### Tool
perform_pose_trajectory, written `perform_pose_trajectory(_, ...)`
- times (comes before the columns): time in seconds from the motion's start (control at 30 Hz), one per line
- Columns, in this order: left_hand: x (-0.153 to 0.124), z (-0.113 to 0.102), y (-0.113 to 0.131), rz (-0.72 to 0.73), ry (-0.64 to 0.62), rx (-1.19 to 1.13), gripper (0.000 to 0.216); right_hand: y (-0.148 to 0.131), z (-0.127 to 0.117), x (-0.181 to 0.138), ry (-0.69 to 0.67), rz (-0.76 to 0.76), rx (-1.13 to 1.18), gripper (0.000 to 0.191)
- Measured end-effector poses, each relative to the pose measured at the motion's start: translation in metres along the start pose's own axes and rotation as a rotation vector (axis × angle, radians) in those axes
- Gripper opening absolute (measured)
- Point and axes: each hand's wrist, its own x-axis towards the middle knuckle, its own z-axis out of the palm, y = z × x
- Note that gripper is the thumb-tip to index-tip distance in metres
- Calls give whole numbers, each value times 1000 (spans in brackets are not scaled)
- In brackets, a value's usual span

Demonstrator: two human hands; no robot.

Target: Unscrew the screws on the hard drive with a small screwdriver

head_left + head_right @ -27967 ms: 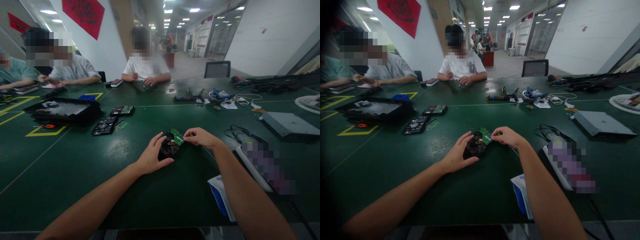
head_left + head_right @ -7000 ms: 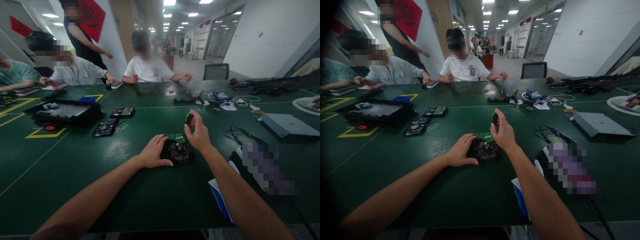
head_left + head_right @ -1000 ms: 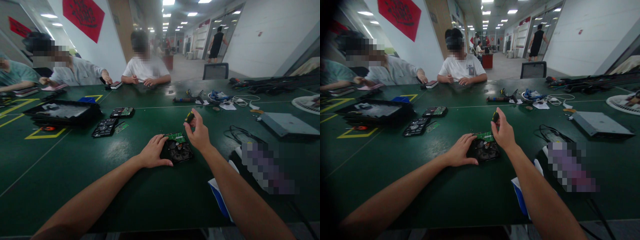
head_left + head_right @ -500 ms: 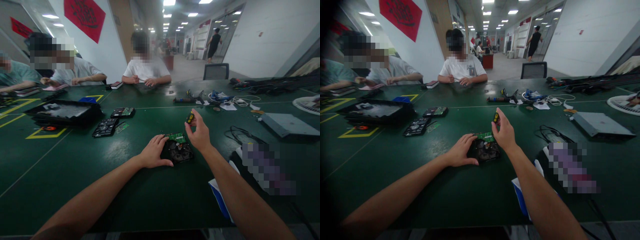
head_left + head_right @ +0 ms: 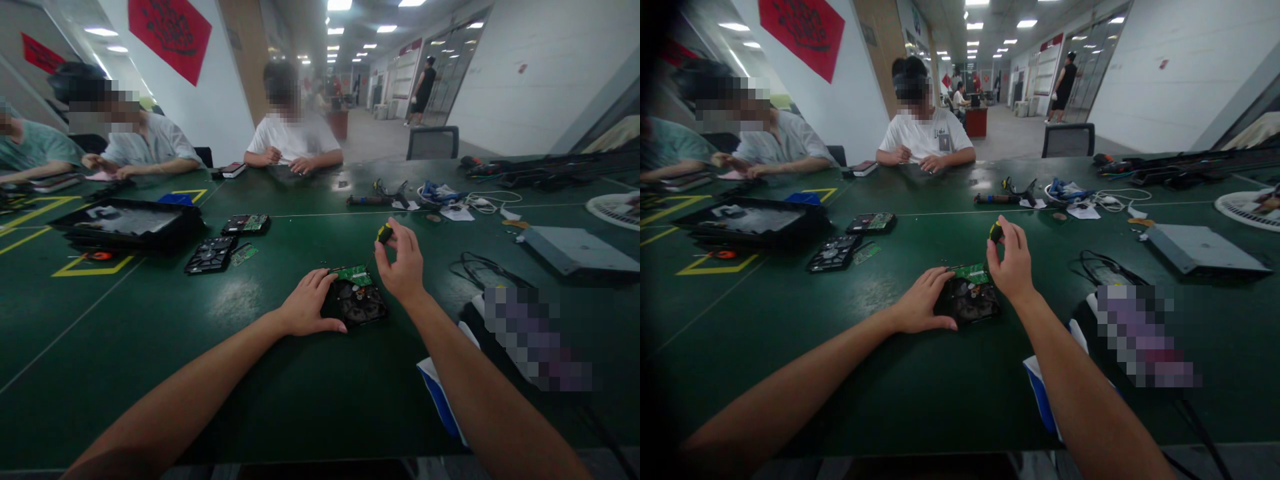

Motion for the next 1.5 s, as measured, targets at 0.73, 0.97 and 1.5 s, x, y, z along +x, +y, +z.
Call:
perform_pose_trajectory(0.73, 0, 0, 1, 4, 4, -7, 125, -6, -4, -1, -85, 242, 212, 45)
perform_pose_trajectory(0.97, 0, 1, -1, -10, -5, -10, 126, -10, -2, 6, -85, 438, 538, 44)
perform_pose_trajectory(1.5, 0, 1, -2, -12, -11, -16, 126, -9, -13, 17, -147, 680, 946, 33)
